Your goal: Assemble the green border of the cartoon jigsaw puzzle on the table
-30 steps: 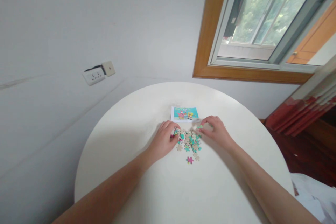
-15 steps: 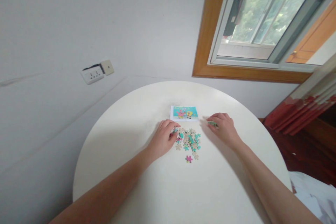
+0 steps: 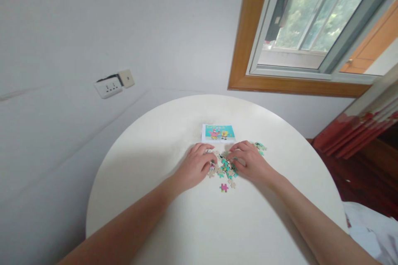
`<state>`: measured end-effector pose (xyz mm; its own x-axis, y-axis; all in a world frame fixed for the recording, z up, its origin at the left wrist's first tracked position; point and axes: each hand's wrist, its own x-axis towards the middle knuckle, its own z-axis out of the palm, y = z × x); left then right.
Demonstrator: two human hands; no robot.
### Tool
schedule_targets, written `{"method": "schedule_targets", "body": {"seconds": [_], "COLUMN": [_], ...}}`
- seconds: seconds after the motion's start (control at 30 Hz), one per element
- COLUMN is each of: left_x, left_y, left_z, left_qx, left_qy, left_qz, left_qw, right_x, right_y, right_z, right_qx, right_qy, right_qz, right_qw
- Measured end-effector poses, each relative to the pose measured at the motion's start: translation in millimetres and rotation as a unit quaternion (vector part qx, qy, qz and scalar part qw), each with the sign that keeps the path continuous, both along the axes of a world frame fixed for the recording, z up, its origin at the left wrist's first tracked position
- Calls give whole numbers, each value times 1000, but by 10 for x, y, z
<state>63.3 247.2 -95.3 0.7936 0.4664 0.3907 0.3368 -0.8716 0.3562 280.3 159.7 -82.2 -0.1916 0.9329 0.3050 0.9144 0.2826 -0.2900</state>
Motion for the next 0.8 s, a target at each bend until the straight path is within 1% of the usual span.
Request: {"method": "schedule_targets", "body": {"seconds": [0.17,0.3,0.43,0.63,0.8], "left_x": [-2,-9,-24,-16,-12], "left_y": [48,79,98,126,115], "left_z": [-34,-60,-68,-109,-95], "left_qx": [-11,-2,6,5,-2], "left_qy": [-30,-23,-14,-22,-11], "left_qz": [23,22,35,39,27], "left_qw": [999,999,999,999,1000], "right_x": [-43,-73,-78,-129,-148], "right_y": [2,-6,-3,61,128], "right_z": [-22,-34,-52,-118,-174], "right_qx": [0,-1,13,31,19], "right_qy": [3,-6,-22,-19,-14], "right_qz": [12,13,-18,-46,-68], "right_qw": [1000,1000,1000,998,997]}}
